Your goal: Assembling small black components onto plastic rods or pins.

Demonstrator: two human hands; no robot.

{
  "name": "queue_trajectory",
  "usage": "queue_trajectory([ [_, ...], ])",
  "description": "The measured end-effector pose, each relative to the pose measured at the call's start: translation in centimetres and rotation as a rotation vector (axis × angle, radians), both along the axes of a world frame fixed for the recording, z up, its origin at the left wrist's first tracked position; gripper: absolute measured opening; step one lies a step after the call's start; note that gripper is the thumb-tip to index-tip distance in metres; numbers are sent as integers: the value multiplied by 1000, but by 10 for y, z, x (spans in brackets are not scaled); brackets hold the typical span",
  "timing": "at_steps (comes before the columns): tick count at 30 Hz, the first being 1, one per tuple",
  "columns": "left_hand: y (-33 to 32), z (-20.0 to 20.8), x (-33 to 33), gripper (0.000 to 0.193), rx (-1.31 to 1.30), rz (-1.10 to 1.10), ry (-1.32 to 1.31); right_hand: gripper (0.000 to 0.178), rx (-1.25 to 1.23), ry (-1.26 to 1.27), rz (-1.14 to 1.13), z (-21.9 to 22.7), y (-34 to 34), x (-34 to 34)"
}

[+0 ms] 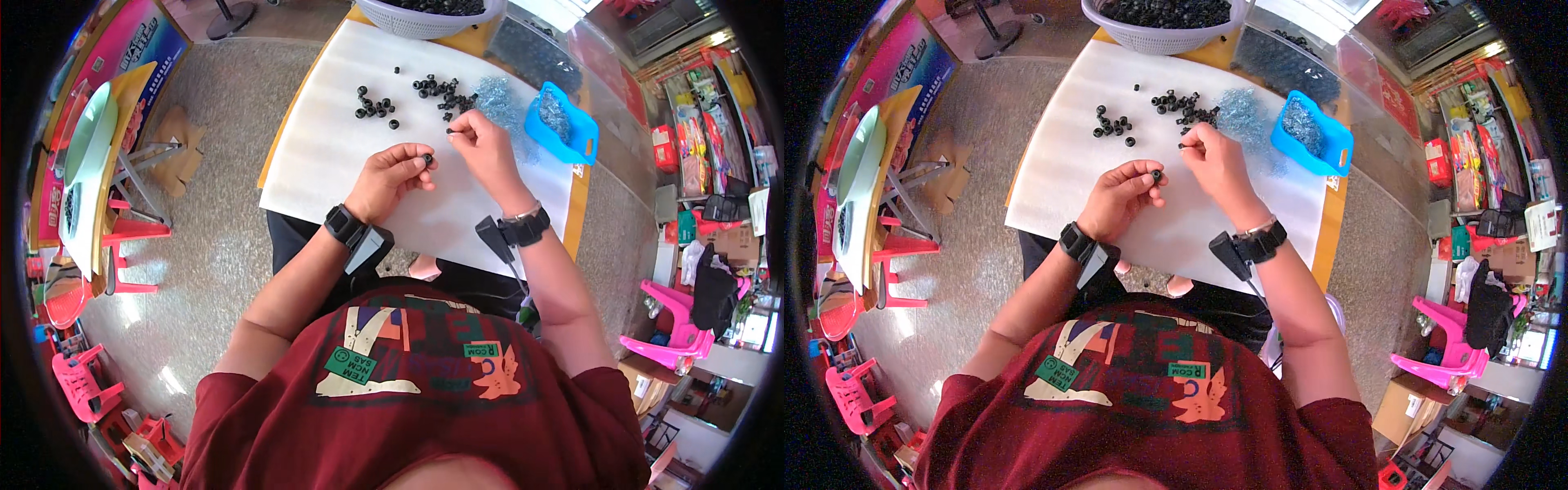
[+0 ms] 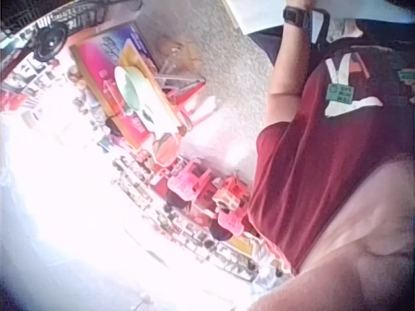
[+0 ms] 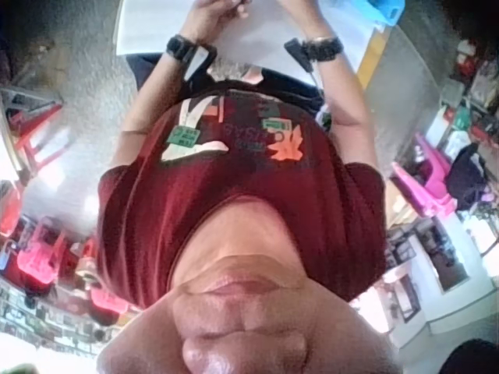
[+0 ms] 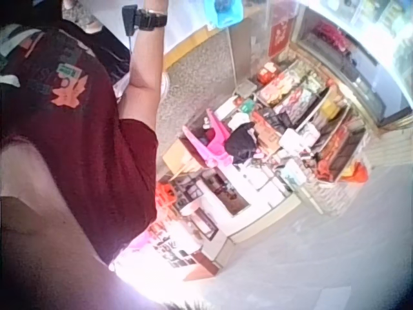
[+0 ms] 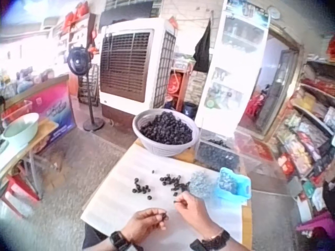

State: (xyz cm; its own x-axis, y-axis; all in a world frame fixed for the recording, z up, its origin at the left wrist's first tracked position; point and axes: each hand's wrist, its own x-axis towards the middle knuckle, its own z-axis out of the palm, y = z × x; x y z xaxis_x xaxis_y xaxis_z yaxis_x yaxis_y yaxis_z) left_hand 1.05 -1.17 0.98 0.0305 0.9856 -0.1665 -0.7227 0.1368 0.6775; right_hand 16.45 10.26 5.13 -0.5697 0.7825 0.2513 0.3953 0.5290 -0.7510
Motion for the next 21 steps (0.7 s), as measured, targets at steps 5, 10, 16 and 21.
queue_trajectory([
  [5,1,-1,1,21,-1,19,-15,8,-128,88,48,16,-35,4],
  [10,1,-3,0,24,4,11,7,8,-90,121,48,12,-50,4],
  [16,0,-4,0,24,14,-16,49,12,-52,174,35,9,-54,7],
  [21,-1,-1,2,23,17,-12,101,11,-4,153,48,11,-58,7],
])
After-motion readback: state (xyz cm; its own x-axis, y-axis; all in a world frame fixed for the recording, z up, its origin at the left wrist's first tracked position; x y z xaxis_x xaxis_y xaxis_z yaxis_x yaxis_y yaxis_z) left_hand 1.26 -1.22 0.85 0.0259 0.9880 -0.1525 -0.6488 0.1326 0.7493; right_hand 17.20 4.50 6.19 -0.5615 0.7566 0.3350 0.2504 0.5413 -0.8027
